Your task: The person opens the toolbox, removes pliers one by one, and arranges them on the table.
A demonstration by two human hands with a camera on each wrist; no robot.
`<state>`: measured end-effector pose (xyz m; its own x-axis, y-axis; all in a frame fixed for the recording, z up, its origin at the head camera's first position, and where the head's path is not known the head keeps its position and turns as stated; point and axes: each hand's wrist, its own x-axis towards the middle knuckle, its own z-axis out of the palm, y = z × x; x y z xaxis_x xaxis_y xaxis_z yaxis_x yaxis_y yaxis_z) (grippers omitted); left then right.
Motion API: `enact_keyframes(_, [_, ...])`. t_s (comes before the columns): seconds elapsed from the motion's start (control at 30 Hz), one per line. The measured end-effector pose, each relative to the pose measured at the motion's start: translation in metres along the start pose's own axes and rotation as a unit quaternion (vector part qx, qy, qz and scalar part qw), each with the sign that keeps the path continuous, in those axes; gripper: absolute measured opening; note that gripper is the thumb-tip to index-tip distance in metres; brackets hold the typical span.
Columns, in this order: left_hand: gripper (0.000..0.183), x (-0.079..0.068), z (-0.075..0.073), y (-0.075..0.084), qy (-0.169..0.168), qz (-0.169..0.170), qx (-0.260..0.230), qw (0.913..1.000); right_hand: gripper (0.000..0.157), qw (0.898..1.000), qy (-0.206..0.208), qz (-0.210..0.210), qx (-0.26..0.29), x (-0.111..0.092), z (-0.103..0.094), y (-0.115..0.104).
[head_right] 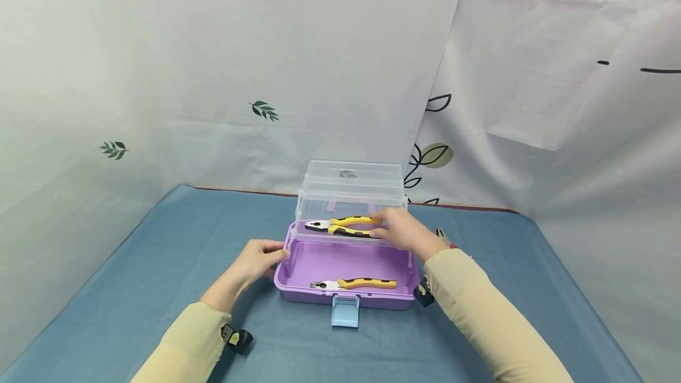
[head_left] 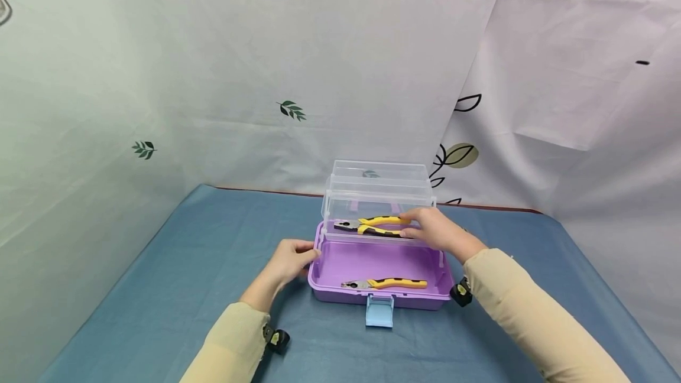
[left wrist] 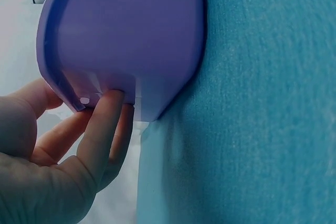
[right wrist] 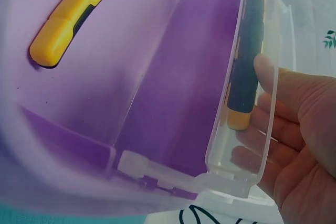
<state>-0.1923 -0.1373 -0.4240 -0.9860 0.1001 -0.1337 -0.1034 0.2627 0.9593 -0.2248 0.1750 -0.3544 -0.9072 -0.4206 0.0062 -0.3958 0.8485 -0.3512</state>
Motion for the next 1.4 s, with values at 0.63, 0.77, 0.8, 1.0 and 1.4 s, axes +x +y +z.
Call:
enact_keyframes(0.63, [0.031,0.001,0.000,0.001,0.000,-0.003,0.000,1.0000,0.060,0.996,-0.081,0.023,0.011,0.016,-0.010,0.002])
enact_keyframes(0.77, [0.031,0.000,-0.001,0.001,-0.002,-0.001,0.004,1.0000,0.063,0.996,-0.088,0.013,-0.001,0.020,-0.009,0.001])
enact_keyframes(0.8, [0.032,0.000,-0.001,0.001,-0.002,-0.001,0.003,1.0000,0.063,0.996,-0.090,0.013,0.000,0.021,-0.009,0.001])
enact_keyframes(1.0, [0.031,0.000,-0.001,0.000,-0.001,-0.002,0.000,1.0000,0.059,0.996,-0.086,0.004,0.006,0.023,-0.006,0.002])
enact_keyframes(1.4, [0.031,0.002,0.000,0.000,0.000,-0.008,-0.003,1.0000,0.057,0.994,-0.100,-0.009,0.042,0.020,-0.016,0.006])
